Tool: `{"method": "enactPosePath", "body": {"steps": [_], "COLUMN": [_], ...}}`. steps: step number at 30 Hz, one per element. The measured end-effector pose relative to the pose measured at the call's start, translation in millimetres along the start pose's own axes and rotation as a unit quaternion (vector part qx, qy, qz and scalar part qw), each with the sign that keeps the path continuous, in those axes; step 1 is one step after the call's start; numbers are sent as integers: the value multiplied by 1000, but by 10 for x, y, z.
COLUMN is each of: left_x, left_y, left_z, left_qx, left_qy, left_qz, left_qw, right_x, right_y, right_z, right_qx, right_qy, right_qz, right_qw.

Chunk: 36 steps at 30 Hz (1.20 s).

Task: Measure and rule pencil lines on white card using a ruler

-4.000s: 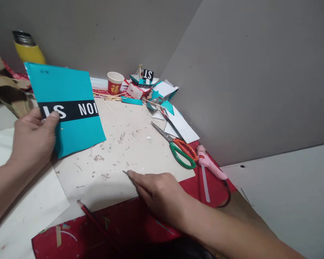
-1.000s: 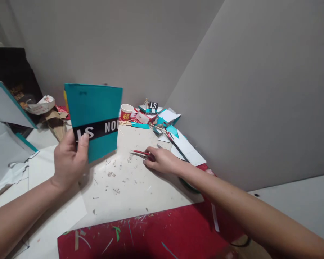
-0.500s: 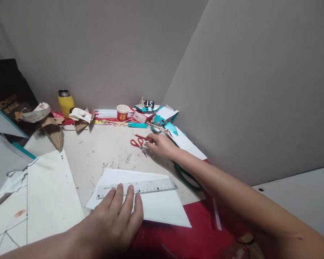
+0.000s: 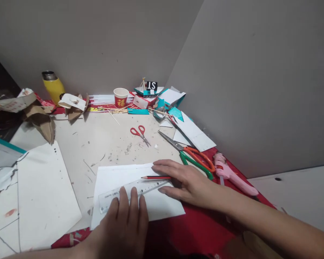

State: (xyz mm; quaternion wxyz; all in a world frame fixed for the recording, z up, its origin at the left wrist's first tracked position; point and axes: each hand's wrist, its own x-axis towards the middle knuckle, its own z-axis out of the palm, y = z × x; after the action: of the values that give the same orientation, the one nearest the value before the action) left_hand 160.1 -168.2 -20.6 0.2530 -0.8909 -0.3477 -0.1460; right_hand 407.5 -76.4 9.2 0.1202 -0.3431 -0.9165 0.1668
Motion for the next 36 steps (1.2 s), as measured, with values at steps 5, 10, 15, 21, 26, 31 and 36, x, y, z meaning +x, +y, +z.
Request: {"method": "enactPosePath", "body": {"steps": [5, 10, 15, 21, 26, 31, 36], "left_x": [-26, -45, -31, 23, 29, -26, -70], "left_y": [76, 23, -19, -69, -159, -225, -220], "left_z": [32, 25, 50, 71, 138, 260, 342], "left_qx": [-39, -56, -69, -95, -125, -156, -150], "left_qy": [5, -61, -112, -127, -93, -59, -64], "left_qz": [-10, -24, -66, -95, -94, -78, -61], "left_qw": [999, 996, 989, 983, 983, 983, 985], "right_x": [-219, -348, -313, -194, -165, -109, -46], "right_y": [3, -15, 29, 91, 136, 231, 300], "right_z": [30, 73, 115, 102, 68, 28, 18], "right_qx": [-38, -59, -75, -71, -55, -57, -54], "right_qy": [-39, -18, 36, 51, 27, 21, 31], "right_qz": [7, -2, 7, 2, -16, -21, -25], "right_qw": [998, 998, 997, 996, 998, 998, 998]}}
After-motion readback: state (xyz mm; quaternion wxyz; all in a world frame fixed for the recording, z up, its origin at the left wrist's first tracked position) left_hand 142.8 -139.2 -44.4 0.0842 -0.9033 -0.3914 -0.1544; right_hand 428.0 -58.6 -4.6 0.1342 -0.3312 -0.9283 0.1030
